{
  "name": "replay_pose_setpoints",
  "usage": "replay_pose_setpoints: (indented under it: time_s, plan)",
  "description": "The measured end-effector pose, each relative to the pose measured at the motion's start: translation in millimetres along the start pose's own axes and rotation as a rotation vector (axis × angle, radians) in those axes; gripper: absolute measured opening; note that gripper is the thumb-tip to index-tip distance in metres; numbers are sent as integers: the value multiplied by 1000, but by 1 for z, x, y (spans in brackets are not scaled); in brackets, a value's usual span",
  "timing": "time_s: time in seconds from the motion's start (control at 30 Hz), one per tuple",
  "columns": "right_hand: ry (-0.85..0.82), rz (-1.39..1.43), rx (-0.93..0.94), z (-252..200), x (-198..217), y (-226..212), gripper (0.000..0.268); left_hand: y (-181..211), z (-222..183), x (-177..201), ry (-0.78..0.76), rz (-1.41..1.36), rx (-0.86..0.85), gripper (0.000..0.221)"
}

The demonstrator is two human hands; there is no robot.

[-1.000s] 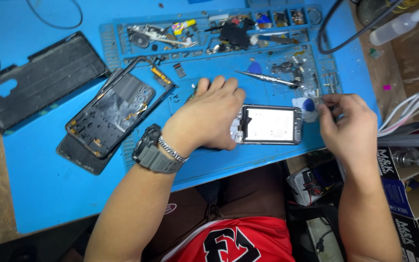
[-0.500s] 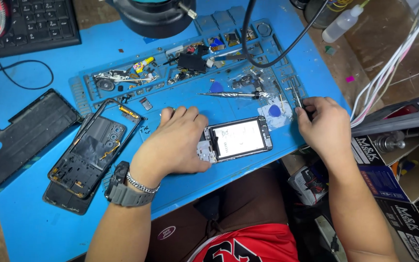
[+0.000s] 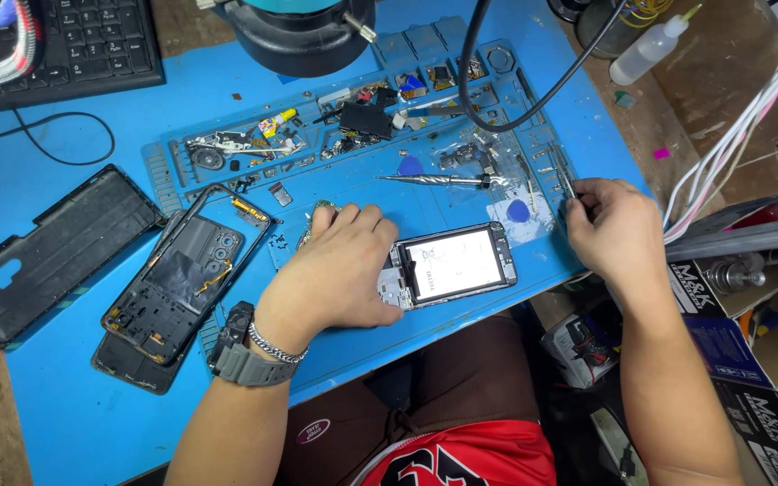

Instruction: Disassembling a mobile phone to remove the motherboard and battery using specialized repair tools.

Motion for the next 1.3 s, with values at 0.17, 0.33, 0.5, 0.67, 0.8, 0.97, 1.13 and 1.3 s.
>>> replay_pose_setpoints:
  time_s: [0.17, 0.33, 0.5, 0.67, 0.8, 0.97, 1.13, 1.3]
  plan:
    - [14, -15, 39, 6, 1, -5, 32, 0, 0, 1, 6, 6, 4, 75]
    - [10, -65, 57, 8, -4, -5, 35, -1, 0, 0, -2, 0, 19, 78]
    - [-82, -77, -13, 12, -9, 11, 29, 1, -2, 1, 41, 9, -10, 73]
    - [-106, 499, -88, -9, -9, -7, 11, 0, -2, -3, 80, 12, -8, 73]
    - [-139, 1079, 125, -35, -10, -49, 4, 1, 0, -6, 81, 6, 18, 83]
    - [-76, 1131, 327, -64, 7, -103, 27, 8, -3, 0, 128, 2, -26, 85]
    - [9, 1065, 490, -71, 13, -124, 28, 10, -5, 1, 107, -22, -54, 82]
    - [0, 1018, 510, -66, 3, -120, 12, 8, -3, -1, 27, -58, -38, 80]
Point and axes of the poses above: each hand's wrist, its own z-axis towards the middle knuckle, its own x-axis out of the back of the hand, y = z × x, the point moved 8 cm from there along z, towards the middle knuckle, and after that the axes turned 3 degrees about x, right-handed, at the moved point
